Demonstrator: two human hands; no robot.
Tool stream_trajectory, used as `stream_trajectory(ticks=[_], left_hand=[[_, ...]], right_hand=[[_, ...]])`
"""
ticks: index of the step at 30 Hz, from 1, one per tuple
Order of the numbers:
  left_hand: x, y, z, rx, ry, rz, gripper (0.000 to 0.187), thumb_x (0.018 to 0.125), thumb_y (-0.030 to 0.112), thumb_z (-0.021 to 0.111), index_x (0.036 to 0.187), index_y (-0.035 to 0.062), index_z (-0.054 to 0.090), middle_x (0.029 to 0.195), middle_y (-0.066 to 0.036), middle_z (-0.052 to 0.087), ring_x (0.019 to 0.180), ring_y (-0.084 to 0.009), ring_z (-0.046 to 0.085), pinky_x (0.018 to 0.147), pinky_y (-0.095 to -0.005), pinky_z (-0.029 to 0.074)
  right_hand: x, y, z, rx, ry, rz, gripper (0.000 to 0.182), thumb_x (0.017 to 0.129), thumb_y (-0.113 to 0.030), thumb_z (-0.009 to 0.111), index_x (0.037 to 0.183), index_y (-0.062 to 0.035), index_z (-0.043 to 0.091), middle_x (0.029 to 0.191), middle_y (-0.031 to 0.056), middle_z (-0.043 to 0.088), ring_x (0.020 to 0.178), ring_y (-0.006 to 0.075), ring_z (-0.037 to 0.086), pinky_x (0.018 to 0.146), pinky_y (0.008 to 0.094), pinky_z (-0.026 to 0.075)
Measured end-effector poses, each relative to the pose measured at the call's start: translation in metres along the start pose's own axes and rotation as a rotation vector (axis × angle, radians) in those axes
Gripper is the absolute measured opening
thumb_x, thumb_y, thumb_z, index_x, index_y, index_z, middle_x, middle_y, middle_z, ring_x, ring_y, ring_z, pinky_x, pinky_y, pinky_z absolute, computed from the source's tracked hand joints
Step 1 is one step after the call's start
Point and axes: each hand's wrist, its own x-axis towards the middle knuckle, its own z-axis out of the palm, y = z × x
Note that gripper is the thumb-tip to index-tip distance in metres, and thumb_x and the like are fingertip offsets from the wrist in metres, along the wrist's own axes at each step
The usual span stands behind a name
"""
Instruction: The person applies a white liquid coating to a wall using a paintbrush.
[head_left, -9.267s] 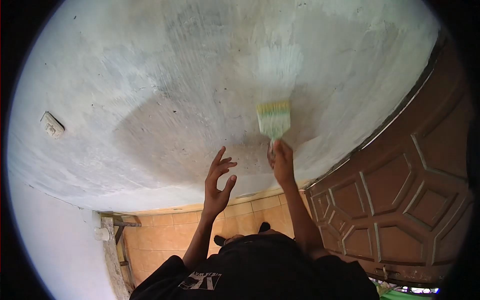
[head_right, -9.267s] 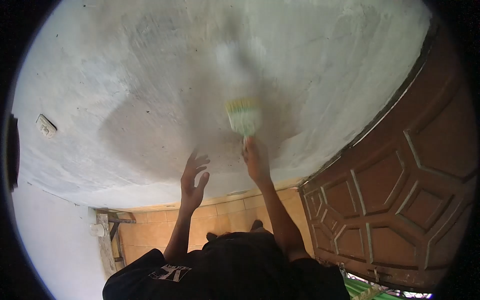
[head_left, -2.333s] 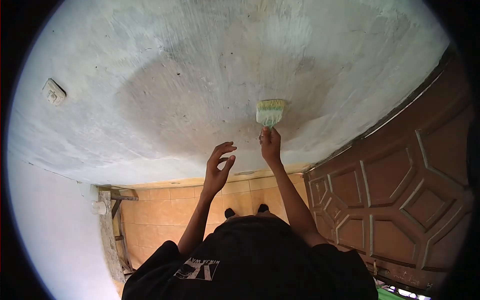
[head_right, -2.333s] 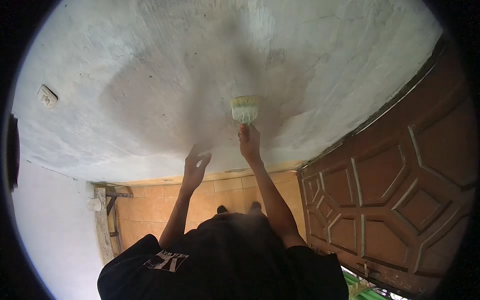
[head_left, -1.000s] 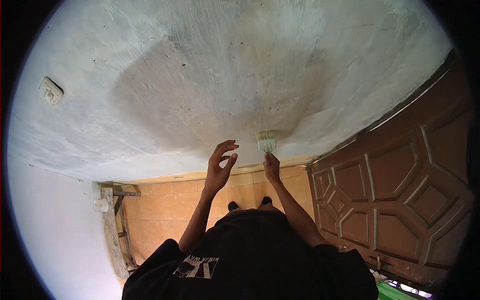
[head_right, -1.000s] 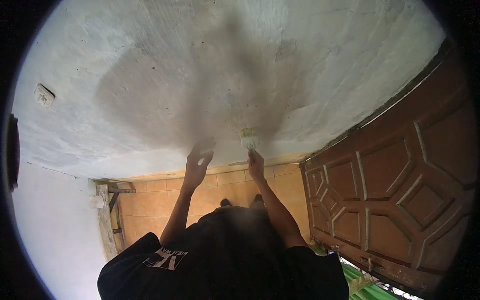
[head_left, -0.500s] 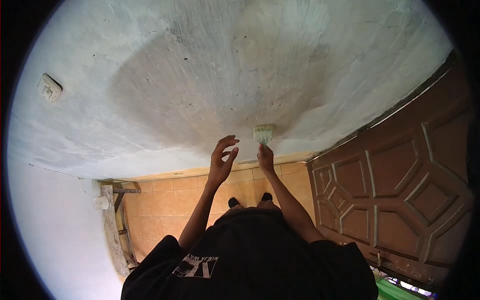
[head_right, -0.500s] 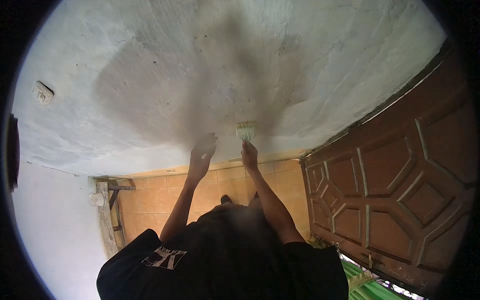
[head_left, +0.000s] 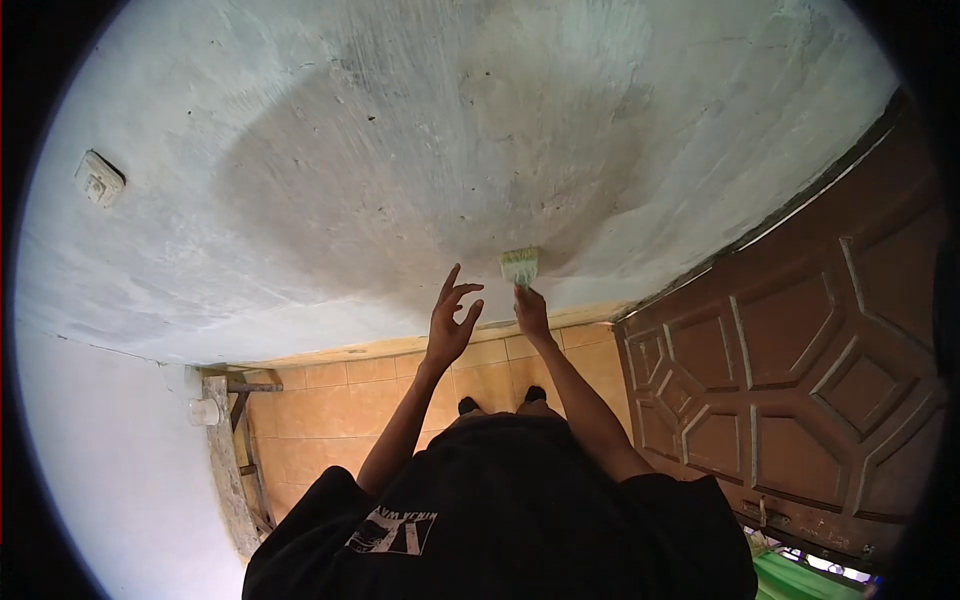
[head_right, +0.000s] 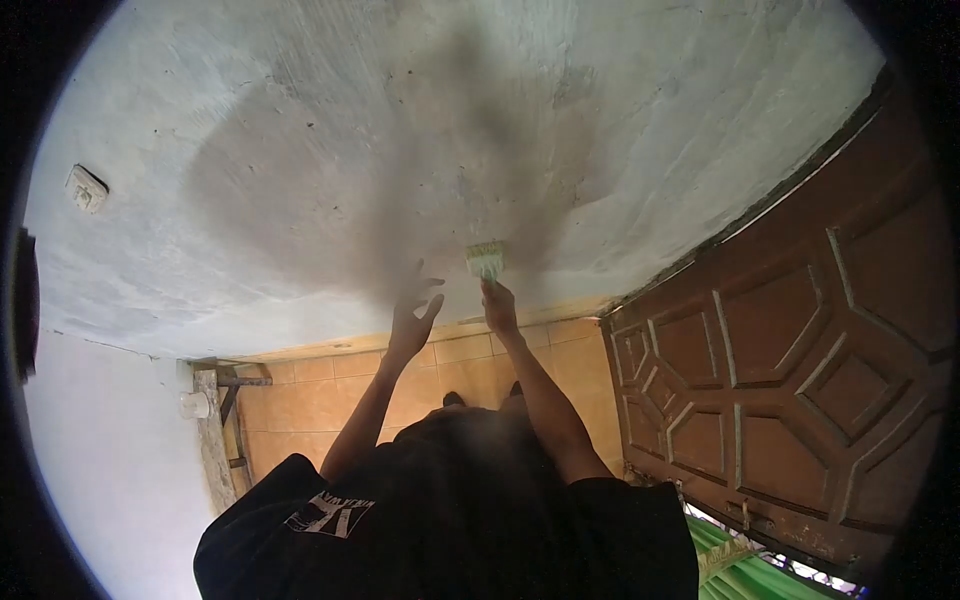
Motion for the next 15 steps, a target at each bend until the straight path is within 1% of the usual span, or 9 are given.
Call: stream_trajectory(ticks=[1, 4, 7, 10, 11, 14, 15], left_hand=[[-0.001, 0.001, 0.000, 0.006, -0.005, -0.002, 0.025, 0.089, 0.019, 0.064, 0.114, 0.0132, 0.063, 0.150, -0.015, 0.034, 0.125, -0.0323, 0.049, 0.086, -0.0422, 0.050], [0.001, 0.002, -0.003, 0.013, -0.012, -0.008, 0.025, 0.089, 0.020, 0.065, 0.114, 0.0132, 0.063, 0.150, -0.015, 0.033, 0.127, -0.0321, 0.048, 0.086, -0.0421, 0.050], [-0.001, 0.000, 0.000, -0.012, -0.026, -0.032, 0.025, 0.089, 0.020, 0.065, 0.114, 0.0133, 0.063, 0.150, -0.015, 0.033, 0.127, -0.0321, 0.047, 0.086, -0.0419, 0.049], [0.000, -0.001, 0.001, -0.023, -0.035, -0.034, 0.026, 0.089, 0.019, 0.065, 0.114, 0.0133, 0.063, 0.150, -0.015, 0.033, 0.127, -0.0320, 0.047, 0.087, -0.0419, 0.049], [0.000, -0.002, 0.001, -0.029, -0.034, -0.034, 0.026, 0.089, 0.019, 0.065, 0.114, 0.0133, 0.063, 0.150, -0.015, 0.033, 0.127, -0.0320, 0.047, 0.087, -0.0419, 0.049], [0.002, -0.002, -0.001, -0.028, -0.025, -0.032, 0.026, 0.089, 0.019, 0.065, 0.114, 0.0130, 0.063, 0.150, -0.015, 0.033, 0.127, -0.0318, 0.047, 0.087, -0.0419, 0.049], [0.002, -0.001, -0.002, -0.026, -0.018, -0.034, 0.026, 0.089, 0.019, 0.065, 0.114, 0.0129, 0.063, 0.150, -0.014, 0.033, 0.127, -0.0317, 0.048, 0.087, -0.0419, 0.049]], right_hand=[[-0.010, 0.010, -0.004, -0.049, 0.003, 0.057, 0.043, 0.099, -0.039, 0.047, 0.076, -0.0022, 0.047, 0.059, -0.0005, 0.037, 0.056, 0.0097, 0.036, 0.050, 0.0285, 0.033], [-0.030, 0.008, -0.010, 0.015, 0.061, -0.066, 0.043, 0.100, -0.039, 0.047, 0.070, -0.0080, 0.041, 0.059, -0.0043, 0.034, 0.054, 0.0070, 0.033, 0.049, 0.0266, 0.029], [-0.015, -0.032, -0.003, 0.038, 0.036, -0.099, 0.042, 0.099, -0.038, 0.048, 0.071, -0.0079, 0.042, 0.059, -0.0045, 0.036, 0.054, 0.0065, 0.033, 0.050, 0.0258, 0.029], [0.015, -0.048, 0.010, 0.032, 0.061, -0.130, 0.041, 0.099, -0.033, 0.050, 0.073, -0.0017, 0.049, 0.059, 0.0011, 0.042, 0.056, 0.0111, 0.037, 0.052, 0.0305, 0.034], [0.022, -0.028, 0.013, 0.092, 0.012, -0.135, 0.040, 0.098, -0.033, 0.051, 0.073, -0.0014, 0.048, 0.058, 0.0011, 0.041, 0.056, 0.0115, 0.037, 0.051, 0.0309, 0.034], [0.013, 0.015, 0.023, 0.204, -0.014, -0.025, 0.042, 0.099, -0.036, 0.049, 0.073, -0.0023, 0.047, 0.057, -0.0002, 0.039, 0.055, 0.0108, 0.036, 0.051, 0.0299, 0.033], [0.003, 0.023, 0.019, 0.144, -0.021, -0.035, 0.042, 0.099, -0.037, 0.048, 0.072, -0.0049, 0.045, 0.057, -0.0017, 0.038, 0.053, 0.0094, 0.035, 0.049, 0.0283, 0.032]])
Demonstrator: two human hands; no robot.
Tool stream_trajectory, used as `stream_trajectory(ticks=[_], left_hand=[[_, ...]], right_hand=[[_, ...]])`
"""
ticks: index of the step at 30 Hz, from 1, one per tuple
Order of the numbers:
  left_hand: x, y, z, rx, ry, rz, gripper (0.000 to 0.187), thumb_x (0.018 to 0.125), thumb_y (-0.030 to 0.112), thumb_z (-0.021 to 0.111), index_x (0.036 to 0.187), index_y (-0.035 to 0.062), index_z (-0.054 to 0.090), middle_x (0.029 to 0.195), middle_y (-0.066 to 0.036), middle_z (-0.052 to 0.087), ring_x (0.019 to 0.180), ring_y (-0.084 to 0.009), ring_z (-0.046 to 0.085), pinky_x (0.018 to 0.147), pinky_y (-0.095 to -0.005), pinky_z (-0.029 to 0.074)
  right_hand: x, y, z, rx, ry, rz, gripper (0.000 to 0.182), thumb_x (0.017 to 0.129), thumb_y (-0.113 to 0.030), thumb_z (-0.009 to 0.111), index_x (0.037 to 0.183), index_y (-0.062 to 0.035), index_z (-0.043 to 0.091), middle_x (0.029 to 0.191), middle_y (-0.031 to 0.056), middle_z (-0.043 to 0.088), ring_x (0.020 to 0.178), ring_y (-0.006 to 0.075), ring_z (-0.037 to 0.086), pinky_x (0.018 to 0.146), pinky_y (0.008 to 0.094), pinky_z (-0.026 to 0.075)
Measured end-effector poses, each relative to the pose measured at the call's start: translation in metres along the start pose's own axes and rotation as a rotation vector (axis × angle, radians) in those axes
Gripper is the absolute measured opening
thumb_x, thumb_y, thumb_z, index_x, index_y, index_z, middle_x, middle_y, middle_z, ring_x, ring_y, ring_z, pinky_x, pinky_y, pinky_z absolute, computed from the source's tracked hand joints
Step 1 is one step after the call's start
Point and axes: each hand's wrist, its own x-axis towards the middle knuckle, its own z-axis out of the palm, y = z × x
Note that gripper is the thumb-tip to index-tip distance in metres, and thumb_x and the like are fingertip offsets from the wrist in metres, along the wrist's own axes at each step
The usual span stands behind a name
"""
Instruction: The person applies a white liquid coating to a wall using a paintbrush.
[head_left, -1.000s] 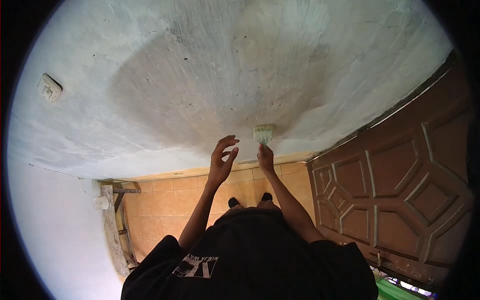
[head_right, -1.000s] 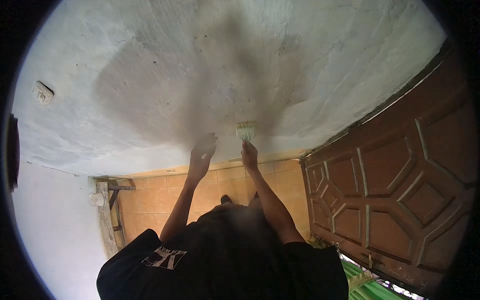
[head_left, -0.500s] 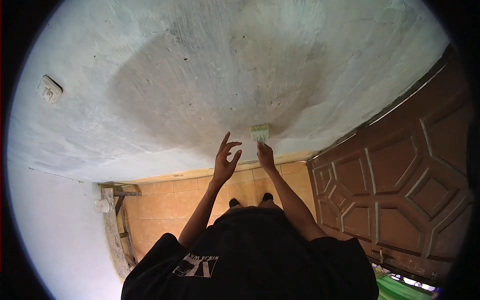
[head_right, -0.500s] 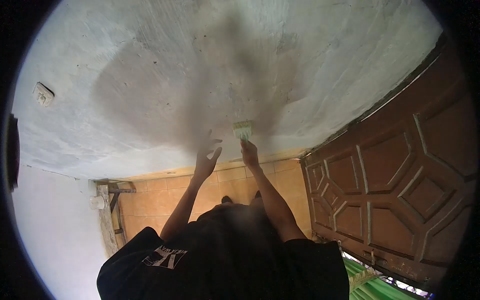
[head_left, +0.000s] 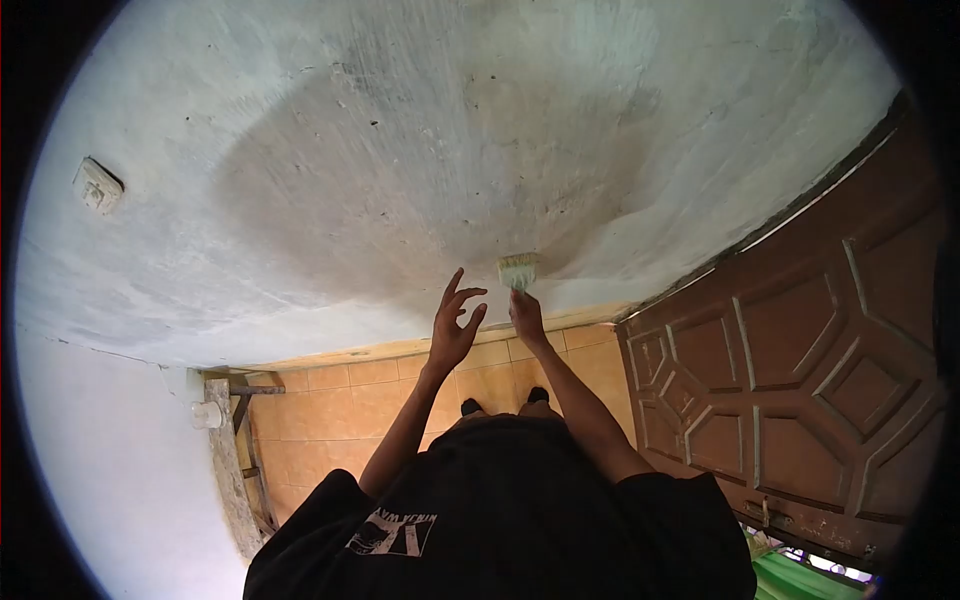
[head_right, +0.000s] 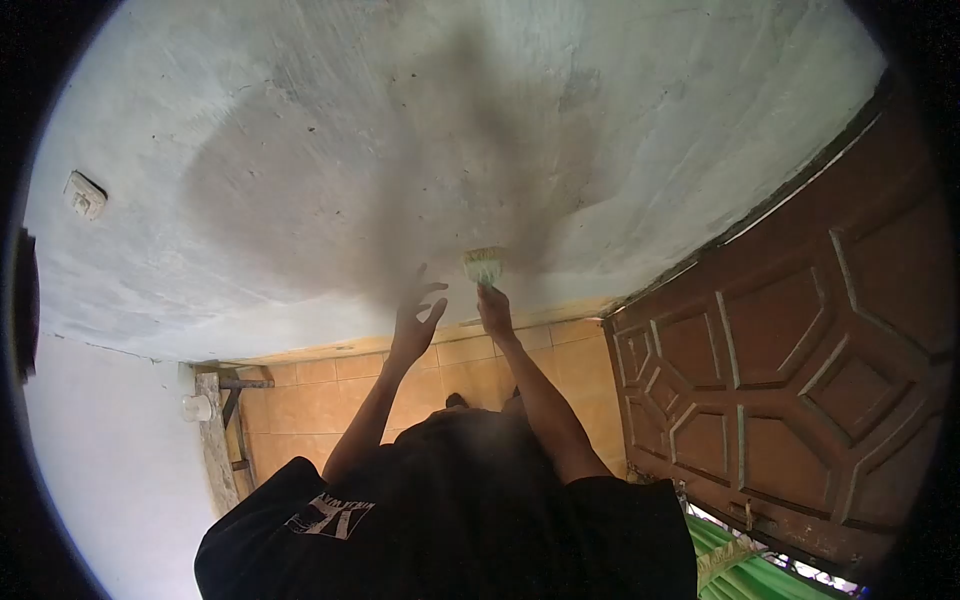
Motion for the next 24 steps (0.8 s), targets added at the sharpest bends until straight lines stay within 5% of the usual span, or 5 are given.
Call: stream_trajectory(ticks=[5, 11, 16, 24], left_hand=[[-0.003, -0.001, -0.008, -0.019, -0.012, -0.048, 0.025, 0.089, 0.018, 0.065, 0.114, 0.0134, 0.063, 0.148, -0.012, 0.036, 0.128, -0.0306, 0.046, 0.087, -0.0416, 0.050], [-0.005, -0.010, -0.003, -0.064, -0.042, -0.063, 0.025, 0.089, 0.017, 0.064, 0.114, 0.0141, 0.063, 0.142, -0.010, 0.043, 0.126, -0.0293, 0.047, 0.087, -0.0424, 0.049], [-0.007, -0.007, 0.001, -0.057, -0.055, -0.043, 0.024, 0.089, 0.016, 0.064, 0.113, 0.0148, 0.063, 0.140, -0.010, 0.044, 0.124, -0.0290, 0.049, 0.086, -0.0410, 0.050], [-0.010, -0.013, 0.004, -0.105, -0.065, -0.103, 0.024, 0.090, 0.017, 0.063, 0.113, 0.0149, 0.063, 0.139, -0.010, 0.045, 0.123, -0.0280, 0.050, 0.087, -0.0412, 0.050]], right_hand=[[-0.030, -0.016, -0.012, -0.091, 0.064, -0.069, 0.044, 0.100, -0.042, 0.044, 0.069, -0.0106, 0.041, 0.055, -0.0051, 0.035, 0.048, 0.0061, 0.033, 0.045, 0.0243, 0.030], [0.011, -0.049, -0.005, 0.003, 0.013, -0.024, 0.051, 0.100, -0.047, 0.041, 0.067, -0.0076, 0.044, 0.056, -0.0031, 0.036, 0.051, 0.0094, 0.033, 0.048, 0.0289, 0.032], [-0.022, 0.007, -0.031, -0.220, 0.054, 0.093, 0.051, 0.099, -0.048, 0.042, 0.067, -0.0081, 0.041, 0.055, -0.0028, 0.036, 0.050, 0.0088, 0.033, 0.047, 0.0277, 0.031], [-0.007, -0.068, -0.020, -0.219, 0.145, -0.135, 0.051, 0.099, -0.044, 0.045, 0.066, -0.0055, 0.040, 0.054, 0.0011, 0.037, 0.051, 0.0112, 0.035, 0.049, 0.0300, 0.032]])
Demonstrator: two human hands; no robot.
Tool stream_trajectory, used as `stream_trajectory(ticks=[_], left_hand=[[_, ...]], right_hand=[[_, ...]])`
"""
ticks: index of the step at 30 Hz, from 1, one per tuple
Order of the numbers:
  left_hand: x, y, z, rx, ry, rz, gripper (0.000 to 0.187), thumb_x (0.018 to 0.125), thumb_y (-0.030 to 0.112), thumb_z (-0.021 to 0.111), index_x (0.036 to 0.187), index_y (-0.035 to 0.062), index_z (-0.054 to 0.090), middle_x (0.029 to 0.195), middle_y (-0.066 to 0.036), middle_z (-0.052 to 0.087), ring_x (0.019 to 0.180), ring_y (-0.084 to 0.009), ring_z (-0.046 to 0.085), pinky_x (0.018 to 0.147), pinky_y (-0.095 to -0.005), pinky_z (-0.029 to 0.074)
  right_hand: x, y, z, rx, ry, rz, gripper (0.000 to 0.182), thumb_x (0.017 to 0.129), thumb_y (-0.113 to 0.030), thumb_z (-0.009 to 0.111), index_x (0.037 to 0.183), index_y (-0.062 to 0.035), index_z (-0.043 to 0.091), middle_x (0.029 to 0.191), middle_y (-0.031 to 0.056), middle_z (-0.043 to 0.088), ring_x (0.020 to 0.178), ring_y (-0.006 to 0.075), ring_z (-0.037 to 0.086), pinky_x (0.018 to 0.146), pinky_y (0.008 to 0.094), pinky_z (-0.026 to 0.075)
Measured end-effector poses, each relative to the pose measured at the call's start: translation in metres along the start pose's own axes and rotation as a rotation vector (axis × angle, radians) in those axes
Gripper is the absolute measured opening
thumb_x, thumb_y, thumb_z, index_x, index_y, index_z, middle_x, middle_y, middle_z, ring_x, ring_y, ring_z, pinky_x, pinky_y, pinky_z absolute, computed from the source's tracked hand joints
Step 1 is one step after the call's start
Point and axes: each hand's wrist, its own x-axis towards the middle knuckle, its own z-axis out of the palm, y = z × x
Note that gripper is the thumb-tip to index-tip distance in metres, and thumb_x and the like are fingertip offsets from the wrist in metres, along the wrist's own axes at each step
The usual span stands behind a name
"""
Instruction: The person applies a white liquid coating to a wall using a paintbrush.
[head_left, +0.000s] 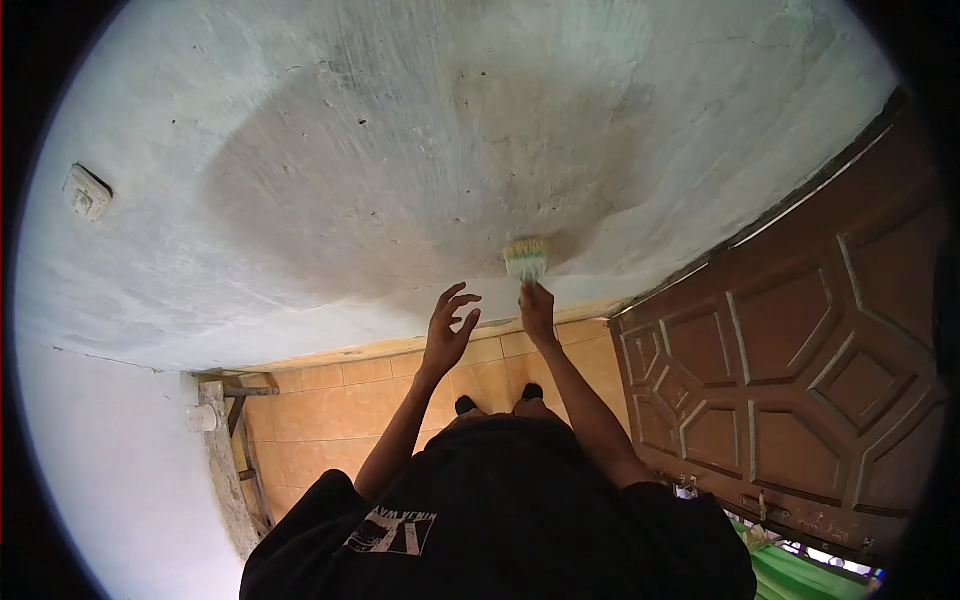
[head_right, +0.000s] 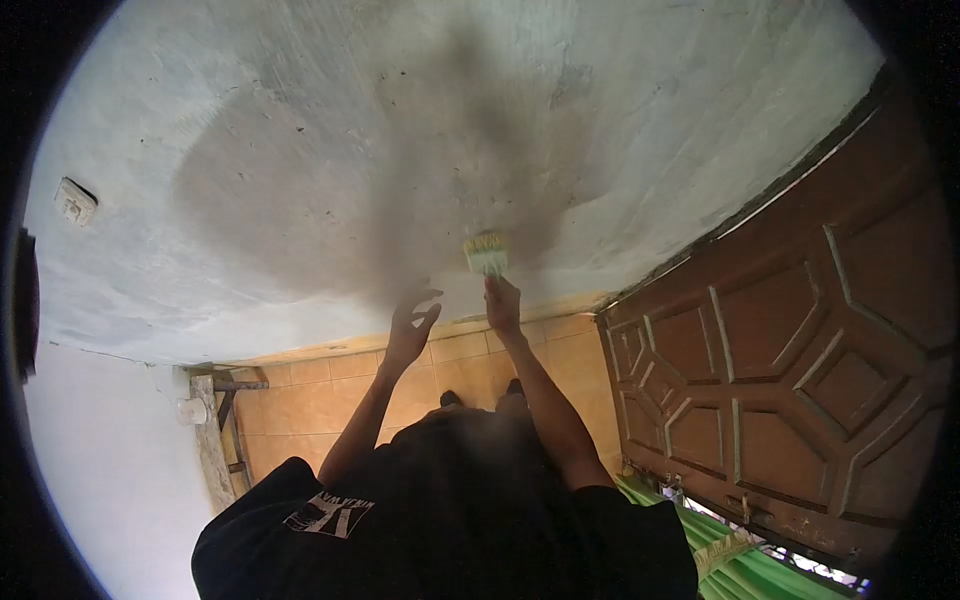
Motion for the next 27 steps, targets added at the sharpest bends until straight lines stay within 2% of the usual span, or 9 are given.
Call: stream_trajectory(ticks=[2, 8, 11, 12, 15, 18, 21, 23, 27], left_hand=[[0.001, -0.001, 0.001, -0.002, -0.007, 0.013, 0.024, 0.090, 0.017, 0.063, 0.113, 0.0148, 0.062, 0.139, -0.010, 0.045, 0.123, -0.0277, 0.049, 0.087, -0.0412, 0.050], [0.002, 0.007, -0.001, 0.000, 0.007, 0.026, 0.023, 0.090, 0.017, 0.062, 0.113, 0.0142, 0.062, 0.138, -0.010, 0.045, 0.123, -0.0276, 0.049, 0.087, -0.0413, 0.049], [0.004, 0.008, -0.004, 0.000, 0.006, 0.019, 0.023, 0.090, 0.017, 0.062, 0.113, 0.0141, 0.062, 0.138, -0.010, 0.046, 0.123, -0.0277, 0.049, 0.087, -0.0416, 0.050], [0.004, 0.008, -0.002, -0.004, -0.001, 0.012, 0.023, 0.090, 0.018, 0.062, 0.113, 0.0141, 0.062, 0.138, -0.010, 0.046, 0.123, -0.0278, 0.049, 0.087, -0.0417, 0.050], [0.004, 0.009, 0.003, 0.017, -0.003, 0.029, 0.023, 0.090, 0.018, 0.063, 0.113, 0.0141, 0.062, 0.137, -0.010, 0.046, 0.123, -0.0276, 0.049, 0.086, -0.0414, 0.050], [0.008, 0.010, 0.009, 0.004, -0.017, 0.043, 0.023, 0.090, 0.018, 0.063, 0.113, 0.0142, 0.062, 0.137, -0.010, 0.047, 0.122, -0.0273, 0.050, 0.086, -0.0406, 0.050], [0.010, 0.016, 0.011, 0.003, -0.009, 0.052, 0.024, 0.090, 0.018, 0.063, 0.114, 0.0143, 0.062, 0.136, -0.010, 0.047, 0.121, -0.0269, 0.051, 0.086, -0.0399, 0.050], [0.012, 0.015, 0.011, 0.010, 0.000, 0.064, 0.024, 0.090, 0.018, 0.063, 0.114, 0.0142, 0.062, 0.136, -0.010, 0.048, 0.120, -0.0269, 0.051, 0.086, -0.0397, 0.050], [0.013, 0.017, 0.008, 0.004, -0.006, 0.064, 0.023, 0.091, 0.018, 0.062, 0.113, 0.0137, 0.062, 0.136, -0.010, 0.048, 0.120, -0.0269, 0.052, 0.086, -0.0395, 0.050]], right_hand=[[0.018, 0.005, 0.007, 0.017, -0.012, -0.033, 0.051, 0.099, -0.043, 0.044, 0.066, -0.0049, 0.040, 0.054, 0.0014, 0.038, 0.050, 0.0111, 0.035, 0.049, 0.0300, 0.032], [-0.027, 0.047, -0.014, -0.170, -0.102, 0.167, 0.048, 0.100, -0.038, 0.045, 0.065, -0.0056, 0.040, 0.055, 0.0001, 0.036, 0.053, 0.0101, 0.036, 0.050, 0.0300, 0.033], [-0.027, 0.036, -0.025, -0.103, -0.023, 0.067, 0.047, 0.100, -0.039, 0.044, 0.070, -0.0021, 0.045, 0.054, 0.0053, 0.039, 0.051, 0.0158, 0.037, 0.049, 0.0342, 0.032], [-0.016, 0.017, -0.027, -0.103, 0.023, -0.079, 0.046, 0.100, -0.037, 0.044, 0.070, -0.0021, 0.045, 0.055, 0.0060, 0.039, 0.051, 0.0163, 0.036, 0.050, 0.0352, 0.033], [0.028, -0.028, -0.026, -0.034, 0.112, -0.182, 0.045, 0.100, -0.035, 0.043, 0.070, -0.0019, 0.046, 0.054, 0.0074, 0.040, 0.050, 0.0181, 0.039, 0.050, 0.0372, 0.033], [0.063, -0.033, -0.018, 0.135, 0.107, -0.092, 0.050, 0.101, -0.038, 0.044, 0.062, -0.0070, 0.035, 0.053, -0.0017, 0.034, 0.050, 0.0094, 0.034, 0.048, 0.0295, 0.028], [0.058, -0.001, -0.011, -0.096, 0.161, -0.287, 0.052, 0.101, -0.041, 0.042, 0.062, -0.0072, 0.035, 0.052, -0.0021, 0.033, 0.048, 0.0101, 0.033, 0.047, 0.0299, 0.027], [0.029, 0.008, -0.017, -0.016, 0.076, -0.080, 0.051, 0.101, -0.041, 0.041, 0.064, -0.0058, 0.040, 0.053, 0.0002, 0.036, 0.049, 0.0122, 0.035, 0.048, 0.0315, 0.029], [0.001, 0.012, -0.033, -0.079, 0.062, 0.027, 0.049, 0.101, -0.039, 0.042, 0.068, -0.0032, 0.047, 0.054, 0.0048, 0.041, 0.050, 0.0165, 0.039, 0.049, 0.0346, 0.032]])
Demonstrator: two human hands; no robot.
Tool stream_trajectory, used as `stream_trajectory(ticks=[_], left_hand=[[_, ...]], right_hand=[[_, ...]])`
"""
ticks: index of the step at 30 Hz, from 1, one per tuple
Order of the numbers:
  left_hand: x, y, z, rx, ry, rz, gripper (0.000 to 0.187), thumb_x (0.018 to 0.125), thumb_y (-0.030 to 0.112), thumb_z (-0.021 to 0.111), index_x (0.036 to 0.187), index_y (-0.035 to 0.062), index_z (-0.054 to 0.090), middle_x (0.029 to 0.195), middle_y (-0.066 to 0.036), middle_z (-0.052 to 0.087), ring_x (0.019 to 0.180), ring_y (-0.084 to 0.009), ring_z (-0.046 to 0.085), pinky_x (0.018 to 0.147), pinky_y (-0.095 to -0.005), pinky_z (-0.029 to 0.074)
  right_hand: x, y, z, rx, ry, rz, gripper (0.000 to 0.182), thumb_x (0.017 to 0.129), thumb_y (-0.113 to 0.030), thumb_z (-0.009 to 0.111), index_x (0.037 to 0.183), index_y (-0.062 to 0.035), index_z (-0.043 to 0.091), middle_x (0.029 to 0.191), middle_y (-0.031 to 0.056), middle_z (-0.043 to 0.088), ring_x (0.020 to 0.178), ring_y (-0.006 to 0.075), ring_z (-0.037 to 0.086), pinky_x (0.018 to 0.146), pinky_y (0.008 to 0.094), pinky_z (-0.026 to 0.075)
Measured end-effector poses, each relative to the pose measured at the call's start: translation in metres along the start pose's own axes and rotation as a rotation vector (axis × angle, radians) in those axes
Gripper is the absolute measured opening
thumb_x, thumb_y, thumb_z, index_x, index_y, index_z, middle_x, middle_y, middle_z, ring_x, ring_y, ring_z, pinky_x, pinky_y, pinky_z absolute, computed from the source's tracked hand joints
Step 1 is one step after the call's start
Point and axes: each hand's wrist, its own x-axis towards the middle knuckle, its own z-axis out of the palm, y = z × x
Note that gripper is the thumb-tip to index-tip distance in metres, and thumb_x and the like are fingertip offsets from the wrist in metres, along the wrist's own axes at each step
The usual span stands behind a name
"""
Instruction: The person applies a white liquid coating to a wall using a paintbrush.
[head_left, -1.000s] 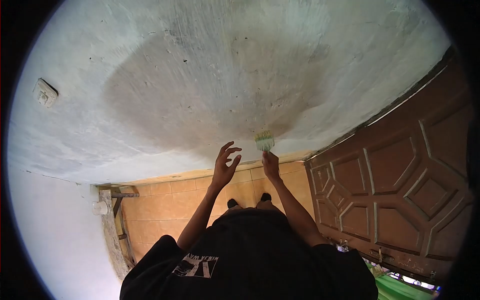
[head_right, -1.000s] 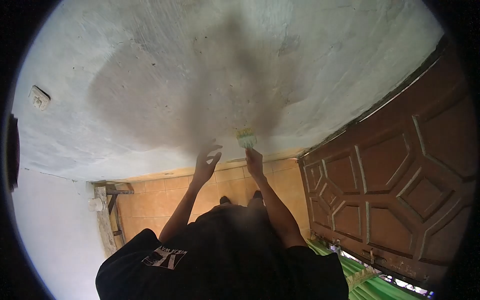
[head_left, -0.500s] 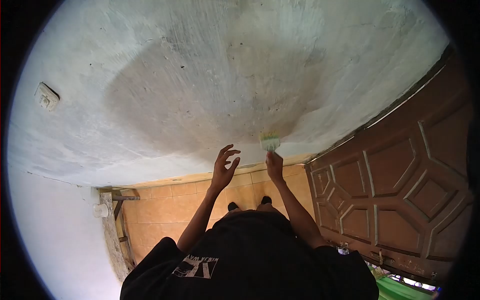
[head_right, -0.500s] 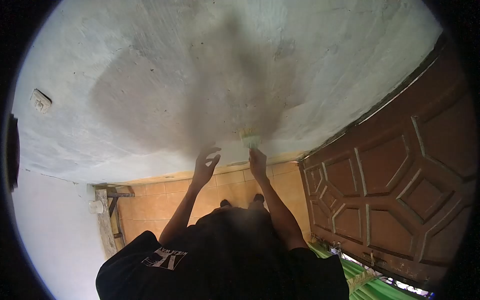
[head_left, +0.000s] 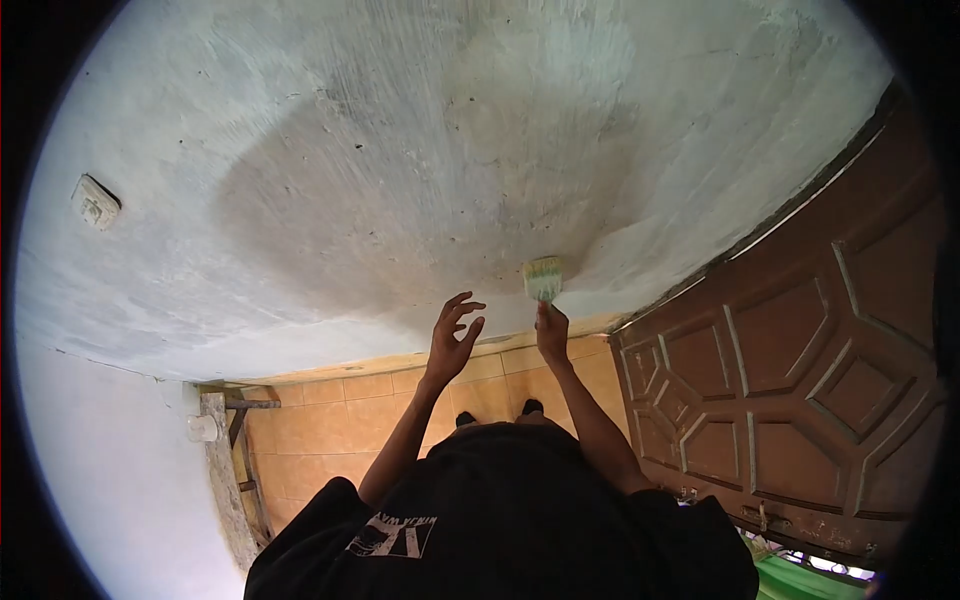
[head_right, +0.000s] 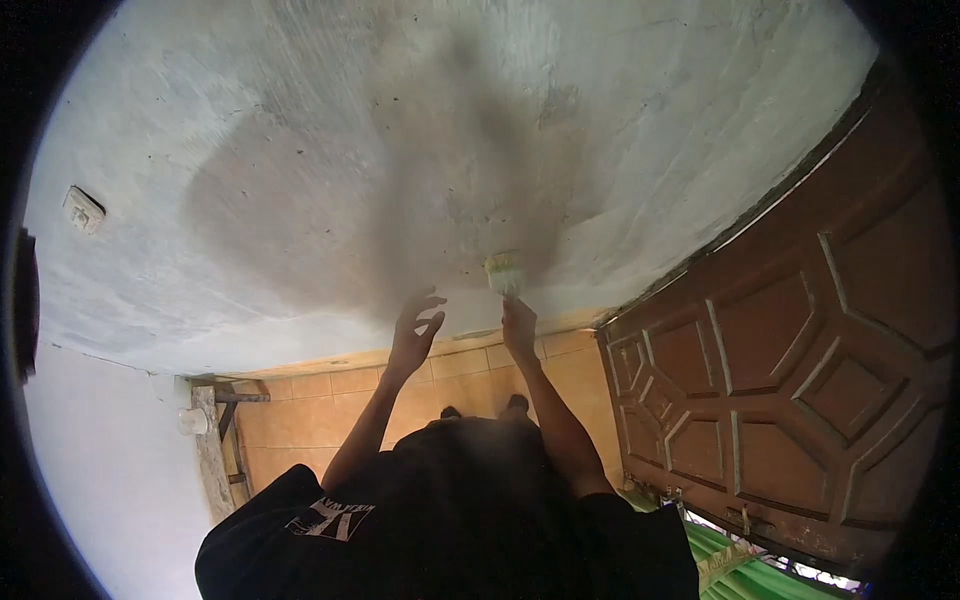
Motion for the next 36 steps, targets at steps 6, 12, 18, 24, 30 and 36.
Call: stream_trajectory(ticks=[6, 12, 18, 24, 30, 36], left_hand=[[-0.001, -0.003, 0.001, -0.024, 0.012, -0.019, 0.022, 0.091, 0.018, 0.062, 0.113, 0.0135, 0.062, 0.135, -0.010, 0.048, 0.121, -0.0268, 0.050, 0.086, -0.0401, 0.050], [-0.001, -0.006, 0.002, -0.022, 0.019, -0.002, 0.023, 0.090, 0.017, 0.063, 0.112, 0.0140, 0.062, 0.135, -0.009, 0.048, 0.121, -0.0262, 0.051, 0.086, -0.0397, 0.049], [-0.005, -0.006, -0.010, -0.015, 0.064, -0.027, 0.022, 0.090, 0.017, 0.063, 0.112, 0.0142, 0.062, 0.135, -0.008, 0.049, 0.121, -0.0252, 0.051, 0.086, -0.0387, 0.049], [-0.005, -0.016, -0.008, -0.021, 0.051, -0.054, 0.022, 0.090, 0.018, 0.063, 0.112, 0.0141, 0.062, 0.135, -0.009, 0.049, 0.121, -0.0251, 0.051, 0.086, -0.0387, 0.049], [-0.003, -0.014, 0.003, -0.024, 0.020, -0.053, 0.022, 0.090, 0.018, 0.062, 0.112, 0.0144, 0.063, 0.134, -0.009, 0.049, 0.121, -0.0252, 0.051, 0.086, -0.0386, 0.049], [-0.003, -0.010, 0.006, -0.001, 0.003, -0.056, 0.022, 0.090, 0.017, 0.063, 0.112, 0.0142, 0.063, 0.134, -0.009, 0.050, 0.121, -0.0255, 0.050, 0.086, -0.0386, 0.049]], right_hand=[[0.055, -0.109, -0.001, 0.100, 0.050, -0.206, 0.047, 0.101, -0.036, 0.044, 0.066, -0.0053, 0.042, 0.054, -0.0002, 0.037, 0.050, 0.0109, 0.035, 0.048, 0.0307, 0.030], [0.037, -0.005, 0.024, 0.075, -0.006, -0.165, 0.048, 0.101, -0.038, 0.043, 0.065, -0.0050, 0.041, 0.053, 0.0011, 0.036, 0.048, 0.0124, 0.035, 0.047, 0.0319, 0.030], [-0.021, 0.038, 0.005, -0.013, -0.070, 0.077, 0.049, 0.101, -0.037, 0.043, 0.067, -0.0026, 0.043, 0.053, 0.0028, 0.037, 0.051, 0.0130, 0.036, 0.049, 0.0336, 0.032], [0.033, 0.022, 0.021, 0.150, -0.006, -0.083, 0.048, 0.100, -0.037, 0.043, 0.067, -0.0029, 0.043, 0.053, 0.0025, 0.036, 0.051, 0.0138, 0.035, 0.049, 0.0331, 0.032], [-0.018, 0.050, -0.005, -0.026, -0.139, 0.187, 0.047, 0.100, -0.039, 0.044, 0.068, -0.0042, 0.042, 0.055, 0.0009, 0.037, 0.052, 0.0115, 0.034, 0.049, 0.0316, 0.032], [-0.007, 0.027, -0.005, 0.066, -0.040, 0.056, 0.047, 0.101, -0.038, 0.042, 0.067, -0.0048, 0.043, 0.055, -0.0003, 0.039, 0.052, 0.0111, 0.035, 0.049, 0.0312, 0.032]])
